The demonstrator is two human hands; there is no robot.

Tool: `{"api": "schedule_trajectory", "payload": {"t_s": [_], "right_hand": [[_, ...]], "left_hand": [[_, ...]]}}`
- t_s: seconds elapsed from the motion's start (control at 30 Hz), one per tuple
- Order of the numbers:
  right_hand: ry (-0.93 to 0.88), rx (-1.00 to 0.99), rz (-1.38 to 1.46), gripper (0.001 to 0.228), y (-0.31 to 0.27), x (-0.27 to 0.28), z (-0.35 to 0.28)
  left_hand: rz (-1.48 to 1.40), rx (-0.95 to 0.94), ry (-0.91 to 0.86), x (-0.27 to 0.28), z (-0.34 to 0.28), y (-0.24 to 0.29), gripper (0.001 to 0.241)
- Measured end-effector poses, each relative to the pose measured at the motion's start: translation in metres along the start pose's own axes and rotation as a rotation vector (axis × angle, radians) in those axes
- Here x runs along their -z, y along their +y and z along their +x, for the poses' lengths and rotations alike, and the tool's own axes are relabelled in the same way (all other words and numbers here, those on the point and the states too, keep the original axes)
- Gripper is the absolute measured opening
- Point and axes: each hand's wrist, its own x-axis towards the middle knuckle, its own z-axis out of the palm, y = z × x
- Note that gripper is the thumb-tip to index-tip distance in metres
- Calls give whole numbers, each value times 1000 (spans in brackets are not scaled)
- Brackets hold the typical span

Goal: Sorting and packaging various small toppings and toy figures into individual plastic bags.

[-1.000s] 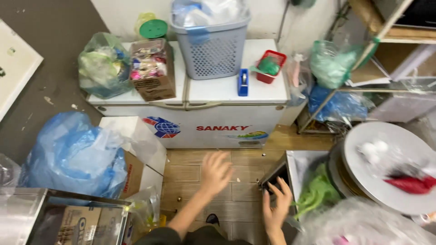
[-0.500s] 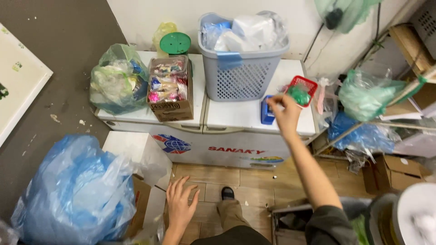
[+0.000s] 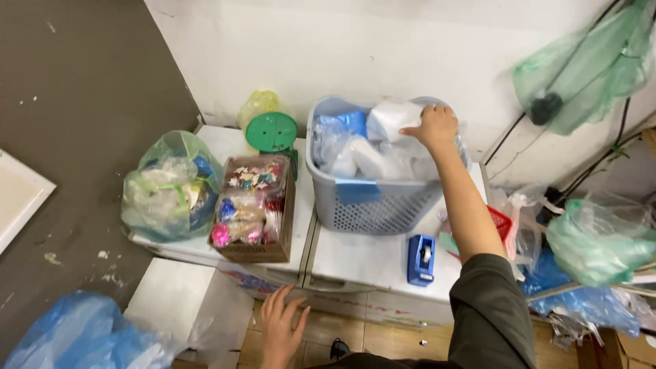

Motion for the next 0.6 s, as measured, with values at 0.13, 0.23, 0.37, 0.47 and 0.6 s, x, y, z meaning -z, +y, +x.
{"api": "schedule_trajectory", "payload": {"t_s": [0.13, 0.23, 0.37, 0.47, 0.6], "right_hand": [[-316, -157, 65, 46, 11, -35, 34], [-320, -116, 223, 36, 24, -56, 40], [-40, 98, 200, 39, 37, -64, 41], [4, 164, 137, 33, 41, -61, 32], [73, 204, -299, 40, -4, 25, 14]], "left_hand": [[-1, 42, -35, -12, 21, -5, 23], [-16, 55, -79, -14, 30, -9, 23], [-54, 8, -132, -12, 51, -14, 23], [-111, -73, -162, -1, 74, -5, 22], [-202, -333, -138, 8, 113, 3, 17]]}}
